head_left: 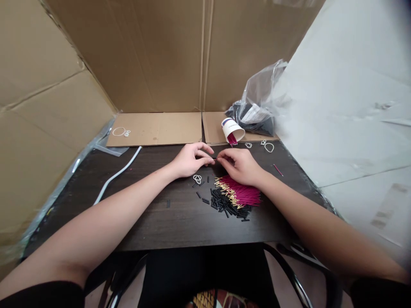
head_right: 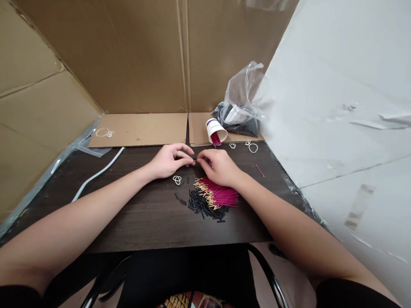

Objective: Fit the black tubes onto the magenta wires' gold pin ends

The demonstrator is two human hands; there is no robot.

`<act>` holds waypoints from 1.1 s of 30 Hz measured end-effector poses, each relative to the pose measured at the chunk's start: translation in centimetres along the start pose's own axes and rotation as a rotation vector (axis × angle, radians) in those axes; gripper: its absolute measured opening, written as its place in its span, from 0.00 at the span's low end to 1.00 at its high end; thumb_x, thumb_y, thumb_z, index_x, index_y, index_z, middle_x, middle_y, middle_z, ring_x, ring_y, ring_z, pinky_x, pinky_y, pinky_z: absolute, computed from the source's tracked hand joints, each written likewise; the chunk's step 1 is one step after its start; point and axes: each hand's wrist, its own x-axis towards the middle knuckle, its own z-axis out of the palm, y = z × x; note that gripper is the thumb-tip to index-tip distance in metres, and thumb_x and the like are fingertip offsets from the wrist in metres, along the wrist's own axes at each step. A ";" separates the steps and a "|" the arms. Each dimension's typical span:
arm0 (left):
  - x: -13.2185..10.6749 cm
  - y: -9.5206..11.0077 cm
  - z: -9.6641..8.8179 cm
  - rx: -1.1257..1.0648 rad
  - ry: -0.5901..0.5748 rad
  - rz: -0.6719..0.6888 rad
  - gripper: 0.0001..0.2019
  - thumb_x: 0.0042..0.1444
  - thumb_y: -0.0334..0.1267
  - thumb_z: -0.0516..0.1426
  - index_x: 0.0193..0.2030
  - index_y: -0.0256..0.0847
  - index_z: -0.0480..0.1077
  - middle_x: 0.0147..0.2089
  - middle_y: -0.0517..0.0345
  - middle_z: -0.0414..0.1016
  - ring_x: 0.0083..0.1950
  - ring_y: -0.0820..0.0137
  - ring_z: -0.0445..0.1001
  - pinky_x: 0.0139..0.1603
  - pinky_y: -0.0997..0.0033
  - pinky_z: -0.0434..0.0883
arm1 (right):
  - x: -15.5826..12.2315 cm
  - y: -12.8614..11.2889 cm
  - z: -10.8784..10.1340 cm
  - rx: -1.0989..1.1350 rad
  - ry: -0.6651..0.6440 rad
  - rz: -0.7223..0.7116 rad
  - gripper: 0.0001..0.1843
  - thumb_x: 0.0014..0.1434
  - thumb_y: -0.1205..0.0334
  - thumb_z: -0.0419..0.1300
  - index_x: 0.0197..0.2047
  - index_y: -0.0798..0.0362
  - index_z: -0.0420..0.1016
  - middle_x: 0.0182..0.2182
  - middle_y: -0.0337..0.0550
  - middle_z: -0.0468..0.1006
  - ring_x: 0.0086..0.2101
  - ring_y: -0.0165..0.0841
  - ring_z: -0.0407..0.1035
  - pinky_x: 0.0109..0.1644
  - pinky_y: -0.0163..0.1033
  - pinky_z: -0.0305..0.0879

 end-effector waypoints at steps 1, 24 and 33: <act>0.0 0.0 0.0 0.002 0.002 -0.001 0.11 0.64 0.32 0.69 0.51 0.36 0.76 0.40 0.49 0.89 0.43 0.63 0.88 0.52 0.60 0.81 | 0.0 0.0 0.0 0.001 -0.001 -0.005 0.11 0.76 0.62 0.59 0.42 0.52 0.82 0.36 0.45 0.85 0.33 0.35 0.73 0.41 0.42 0.66; 0.2 -0.4 -0.2 -0.014 -0.029 0.022 0.12 0.63 0.34 0.69 0.51 0.36 0.76 0.39 0.49 0.89 0.39 0.65 0.86 0.48 0.61 0.80 | 0.1 0.0 0.2 0.047 0.004 -0.028 0.07 0.73 0.65 0.62 0.42 0.52 0.82 0.36 0.43 0.84 0.33 0.33 0.73 0.41 0.41 0.67; 0.3 -0.7 -0.4 0.011 -0.034 0.040 0.14 0.62 0.36 0.70 0.51 0.37 0.76 0.39 0.49 0.89 0.41 0.64 0.86 0.50 0.59 0.78 | 0.1 0.1 0.4 0.046 0.005 -0.037 0.07 0.73 0.65 0.61 0.42 0.52 0.81 0.36 0.43 0.84 0.32 0.32 0.72 0.39 0.40 0.66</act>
